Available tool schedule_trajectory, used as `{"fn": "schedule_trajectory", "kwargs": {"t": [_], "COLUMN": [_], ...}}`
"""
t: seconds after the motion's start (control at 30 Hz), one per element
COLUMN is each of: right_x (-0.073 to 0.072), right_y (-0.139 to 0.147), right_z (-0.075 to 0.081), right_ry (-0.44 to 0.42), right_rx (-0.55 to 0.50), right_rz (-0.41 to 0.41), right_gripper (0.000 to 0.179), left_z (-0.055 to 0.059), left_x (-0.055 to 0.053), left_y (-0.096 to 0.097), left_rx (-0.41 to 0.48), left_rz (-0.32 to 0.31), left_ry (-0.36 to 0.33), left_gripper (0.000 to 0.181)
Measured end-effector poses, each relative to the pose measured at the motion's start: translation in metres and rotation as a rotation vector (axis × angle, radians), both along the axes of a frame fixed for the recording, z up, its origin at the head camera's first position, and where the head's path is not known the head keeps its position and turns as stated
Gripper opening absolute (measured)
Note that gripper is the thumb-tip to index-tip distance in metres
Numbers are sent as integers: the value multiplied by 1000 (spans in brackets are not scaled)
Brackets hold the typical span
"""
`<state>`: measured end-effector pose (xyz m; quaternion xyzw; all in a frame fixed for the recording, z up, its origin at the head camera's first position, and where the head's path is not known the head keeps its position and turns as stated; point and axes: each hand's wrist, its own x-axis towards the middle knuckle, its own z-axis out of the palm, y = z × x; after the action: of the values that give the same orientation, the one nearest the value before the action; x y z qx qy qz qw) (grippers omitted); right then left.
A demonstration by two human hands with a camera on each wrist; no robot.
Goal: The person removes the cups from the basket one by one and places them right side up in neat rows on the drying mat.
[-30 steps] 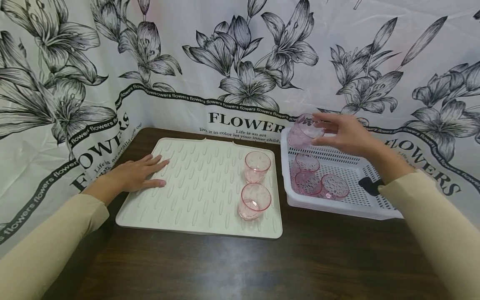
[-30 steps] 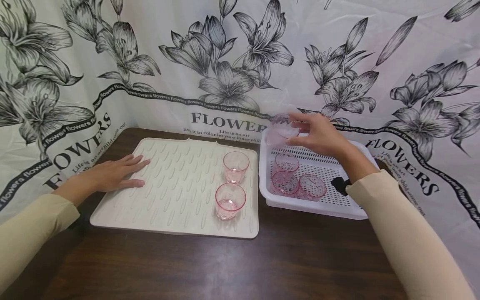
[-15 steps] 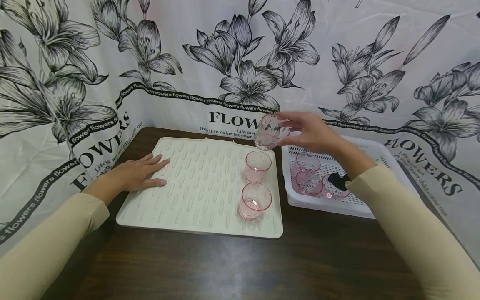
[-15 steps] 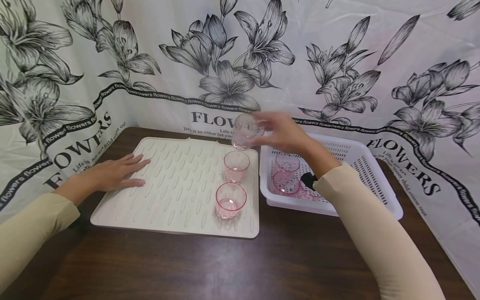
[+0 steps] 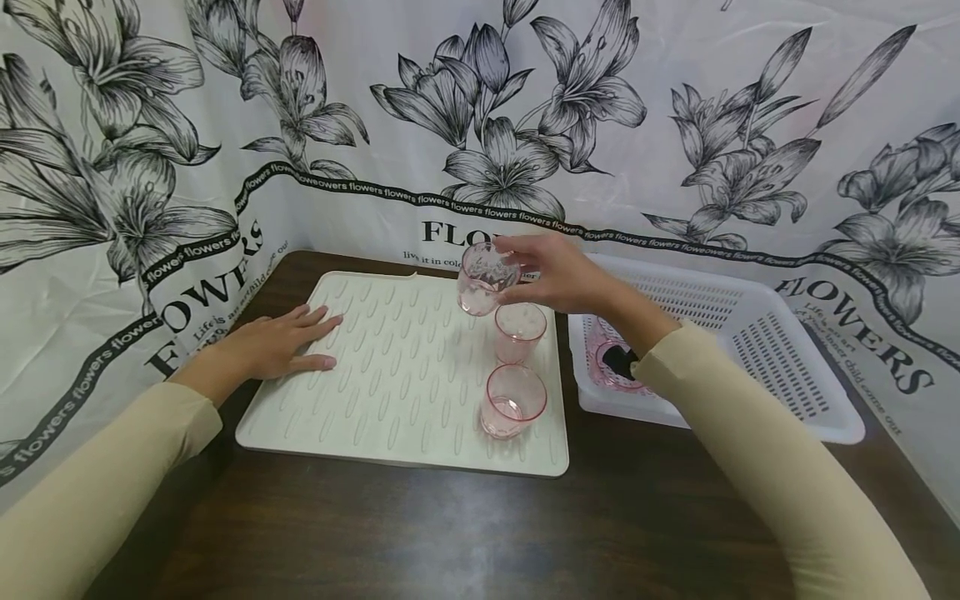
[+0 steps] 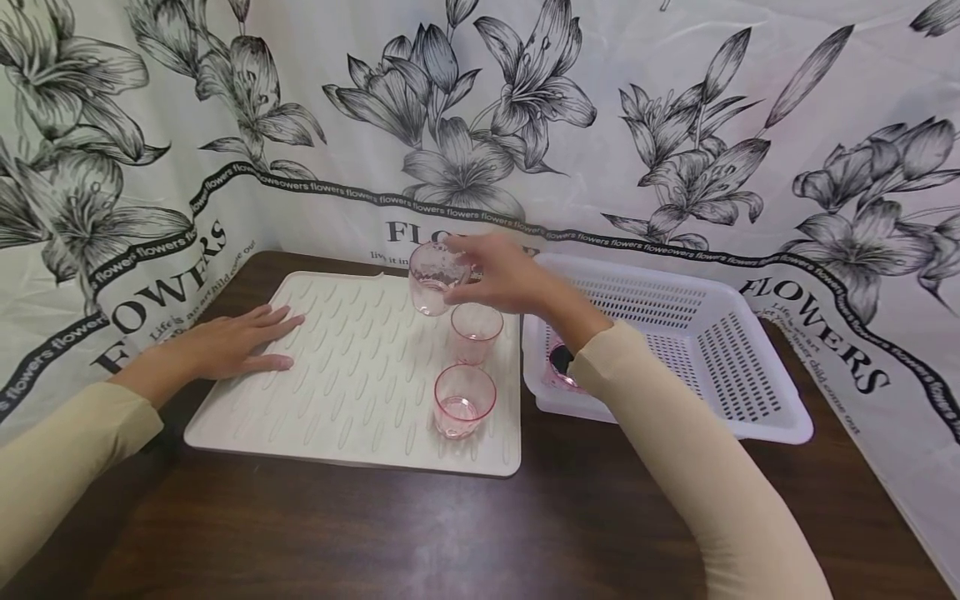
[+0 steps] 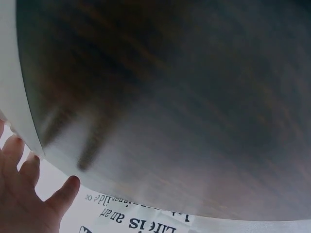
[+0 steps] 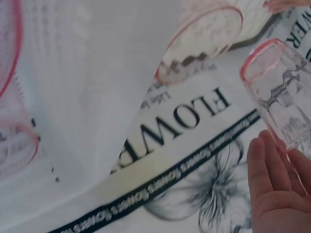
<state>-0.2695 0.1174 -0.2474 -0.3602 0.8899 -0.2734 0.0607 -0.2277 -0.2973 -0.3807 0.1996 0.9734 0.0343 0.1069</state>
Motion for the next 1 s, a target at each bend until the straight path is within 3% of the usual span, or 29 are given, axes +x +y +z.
{"fn": "schedule_trajectory", "kwargs": {"t": [0.33, 0.67, 1.0], "right_x": [0, -4, -7], "right_y": [-28, -48, -64], "right_z": [-14, -20, -36], "right_ry": [-41, -52, -68], "right_rx": [128, 145, 187], "right_rz": [28, 54, 71], "right_gripper": [78, 78, 74], "left_z": [2, 4, -2], "left_x": [-3, 1, 0], "left_y": [2, 3, 0], "left_rx": [-8, -18, -17], "left_rz": [9, 13, 16], "left_ry": [-4, -5, 6], "left_gripper": [90, 87, 88]}}
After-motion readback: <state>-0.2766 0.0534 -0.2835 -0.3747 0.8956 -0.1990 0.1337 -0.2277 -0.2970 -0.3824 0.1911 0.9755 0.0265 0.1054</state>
